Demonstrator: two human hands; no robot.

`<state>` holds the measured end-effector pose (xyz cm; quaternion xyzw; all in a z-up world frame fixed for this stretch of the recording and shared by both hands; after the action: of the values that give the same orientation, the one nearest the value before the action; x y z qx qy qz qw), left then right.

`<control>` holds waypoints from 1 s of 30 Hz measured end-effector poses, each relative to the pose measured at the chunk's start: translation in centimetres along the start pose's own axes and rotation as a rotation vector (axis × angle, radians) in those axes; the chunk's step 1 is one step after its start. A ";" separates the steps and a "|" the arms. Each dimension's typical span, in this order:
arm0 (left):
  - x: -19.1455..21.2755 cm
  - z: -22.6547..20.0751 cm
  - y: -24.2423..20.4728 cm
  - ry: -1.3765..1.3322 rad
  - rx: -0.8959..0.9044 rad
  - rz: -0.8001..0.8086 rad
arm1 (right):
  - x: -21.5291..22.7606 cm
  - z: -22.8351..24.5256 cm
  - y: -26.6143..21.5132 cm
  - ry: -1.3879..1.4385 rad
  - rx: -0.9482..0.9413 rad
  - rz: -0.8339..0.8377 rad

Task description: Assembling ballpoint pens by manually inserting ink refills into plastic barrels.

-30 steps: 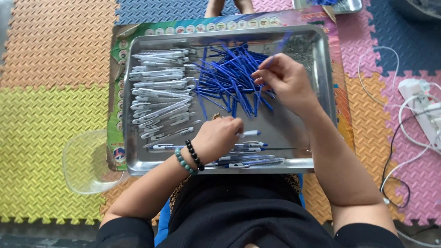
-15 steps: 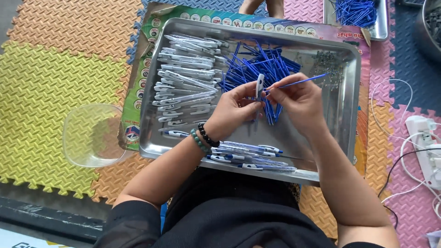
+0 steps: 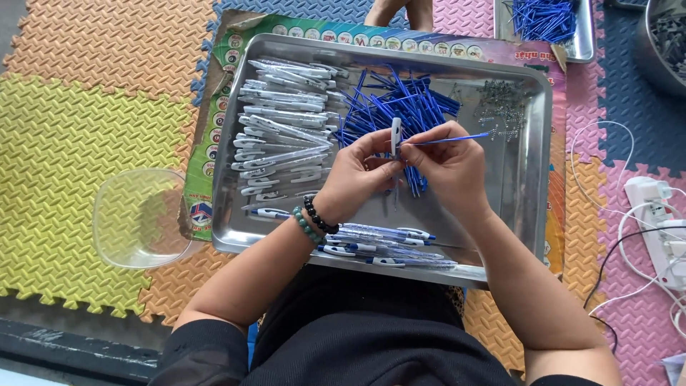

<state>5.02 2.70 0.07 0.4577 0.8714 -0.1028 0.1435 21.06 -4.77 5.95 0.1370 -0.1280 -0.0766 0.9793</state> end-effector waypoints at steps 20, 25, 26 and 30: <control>0.4 0.8 -0.1 -0.106 -0.004 -0.081 | -1.9 4.3 -0.3 -0.610 0.354 0.071; 0.3 0.3 -0.1 -0.176 0.010 -0.049 | 0.5 -0.7 0.6 -0.038 0.091 0.021; 0.3 0.2 0.0 -0.186 0.000 -0.021 | 1.1 -0.8 0.9 0.071 0.043 -0.013; -0.1 0.5 0.2 -0.184 0.001 0.038 | 2.2 -1.9 0.8 0.215 -0.168 -0.047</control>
<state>5.30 2.58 -0.36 0.4627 0.8458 -0.1421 0.2244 23.75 -3.97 4.92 0.0650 -0.0122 -0.0947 0.9933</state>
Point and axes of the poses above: each hand's wrist, its own y-axis towards the middle knuckle, its own x-axis out of the back of the hand, z = x × y, the point moved 6 cm from there along y, towards the middle knuckle, and after that the axes turned 12 degrees about z, right-handed, at the moved point
